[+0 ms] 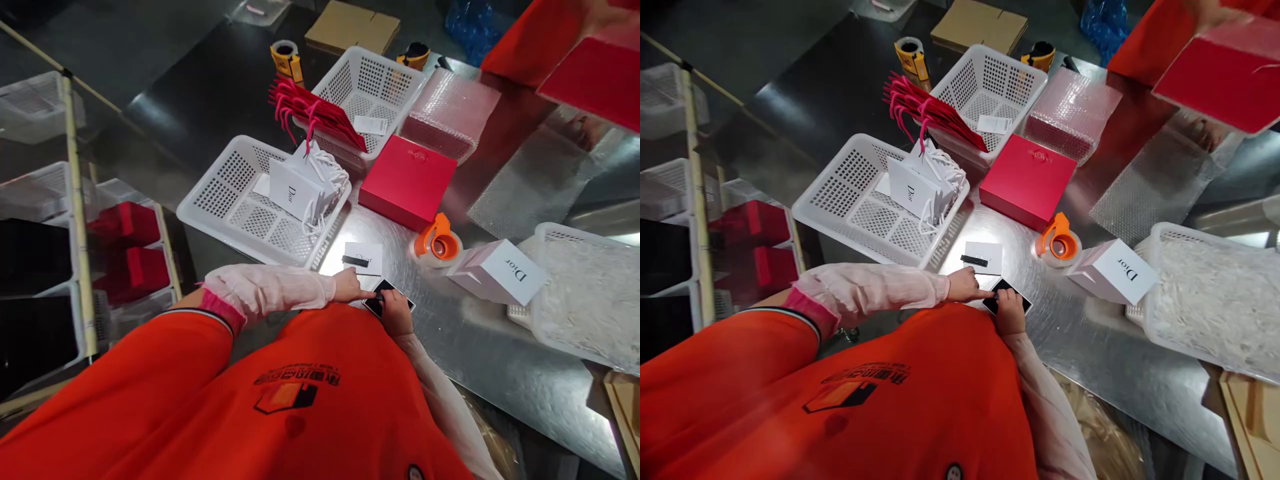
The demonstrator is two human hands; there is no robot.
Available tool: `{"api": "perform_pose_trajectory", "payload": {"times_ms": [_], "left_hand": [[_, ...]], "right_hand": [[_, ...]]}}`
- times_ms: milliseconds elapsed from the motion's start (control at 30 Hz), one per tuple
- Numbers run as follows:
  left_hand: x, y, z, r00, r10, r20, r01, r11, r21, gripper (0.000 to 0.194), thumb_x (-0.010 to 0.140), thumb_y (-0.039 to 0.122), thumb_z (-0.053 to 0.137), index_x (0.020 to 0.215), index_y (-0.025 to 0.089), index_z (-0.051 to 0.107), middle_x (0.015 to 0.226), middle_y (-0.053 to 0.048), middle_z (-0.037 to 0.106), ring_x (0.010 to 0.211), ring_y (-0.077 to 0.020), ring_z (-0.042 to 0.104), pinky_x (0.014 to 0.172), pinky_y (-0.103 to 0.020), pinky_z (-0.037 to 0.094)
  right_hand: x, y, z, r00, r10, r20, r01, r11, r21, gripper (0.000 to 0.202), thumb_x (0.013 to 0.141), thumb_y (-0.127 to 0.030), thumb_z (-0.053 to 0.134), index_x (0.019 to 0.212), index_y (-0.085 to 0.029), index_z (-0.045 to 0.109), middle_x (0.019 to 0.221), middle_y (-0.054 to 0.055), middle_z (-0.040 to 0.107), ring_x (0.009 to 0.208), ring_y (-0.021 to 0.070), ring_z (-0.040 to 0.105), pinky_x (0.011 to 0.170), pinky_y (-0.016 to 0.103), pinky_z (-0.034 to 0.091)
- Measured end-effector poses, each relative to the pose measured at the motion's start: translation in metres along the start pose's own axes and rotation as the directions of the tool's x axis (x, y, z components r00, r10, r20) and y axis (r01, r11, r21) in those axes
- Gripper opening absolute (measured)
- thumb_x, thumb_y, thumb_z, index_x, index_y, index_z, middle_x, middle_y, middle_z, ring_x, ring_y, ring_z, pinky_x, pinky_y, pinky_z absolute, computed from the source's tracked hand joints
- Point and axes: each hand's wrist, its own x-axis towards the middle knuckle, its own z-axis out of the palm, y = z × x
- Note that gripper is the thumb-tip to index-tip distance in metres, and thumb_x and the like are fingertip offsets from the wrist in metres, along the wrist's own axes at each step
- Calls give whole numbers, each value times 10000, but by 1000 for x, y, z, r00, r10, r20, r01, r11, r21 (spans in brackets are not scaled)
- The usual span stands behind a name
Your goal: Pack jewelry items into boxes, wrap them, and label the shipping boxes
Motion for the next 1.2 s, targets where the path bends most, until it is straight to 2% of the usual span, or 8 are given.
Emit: {"api": "perform_pose_trajectory", "payload": {"times_ms": [233,367,533,633,767,867,1000,1200], "left_hand": [[6,15,13,993,-109,-33,105,989,-101,283,818,166,594,1080,248,664,591,-52,636,721,-271,641,839,-433,419],[4,22,15,996,-92,20,93,994,-49,271,848,173,573,1102,204,662,679,-105,670,724,-306,645,795,-463,425],[7,21,20,988,-153,-5,150,973,-175,245,787,155,652,1018,229,689,591,-74,637,716,-307,647,809,-470,421],[9,18,26,983,-182,-35,167,954,-250,258,735,147,681,972,249,691,529,-34,602,696,-291,649,801,-442,427],[3,11,29,974,-211,-85,171,924,-341,333,721,190,681,1039,289,686,457,16,526,647,-262,638,780,-392,444],[-6,8,26,982,-168,-84,140,953,-270,395,748,216,680,1134,298,673,491,7,557,657,-244,628,806,-375,441],[-9,11,20,995,-99,4,99,989,-108,483,805,242,659,1273,353,613,544,-1,600,649,-234,611,785,-367,431],[3,22,-4,997,-71,6,71,997,-38,341,770,203,663,1094,300,706,574,-19,613,676,-236,614,748,-348,433]], "right_hand": [[0,-6,-7,999,51,11,-50,997,-52,171,898,-116,473,931,-168,632,897,98,608,797,227,509,741,329,355],[9,-17,-11,990,90,112,-72,984,-161,145,894,-128,502,893,-164,642,877,109,612,791,226,527,743,330,351],[20,-16,-10,978,84,189,-48,981,-188,171,885,-104,508,871,-159,669,855,112,649,742,203,562,693,309,361],[17,-6,-8,979,100,175,-82,991,-109,121,847,-130,590,909,-163,688,864,101,660,763,208,588,708,306,393],[-4,13,-8,987,156,50,-161,981,113,331,790,-245,701,1114,-190,668,966,87,676,869,219,618,743,300,441],[-19,21,-8,960,279,21,-278,942,190,167,853,-372,640,898,-236,725,819,47,686,729,187,613,630,275,407],[-20,21,-7,881,460,107,-472,852,224,225,824,-413,674,697,-230,708,684,15,667,598,149,573,540,251,336],[-16,24,2,898,439,12,-417,844,339,202,789,-372,697,685,-199,684,699,16,652,664,155,586,618,251,406]]}}
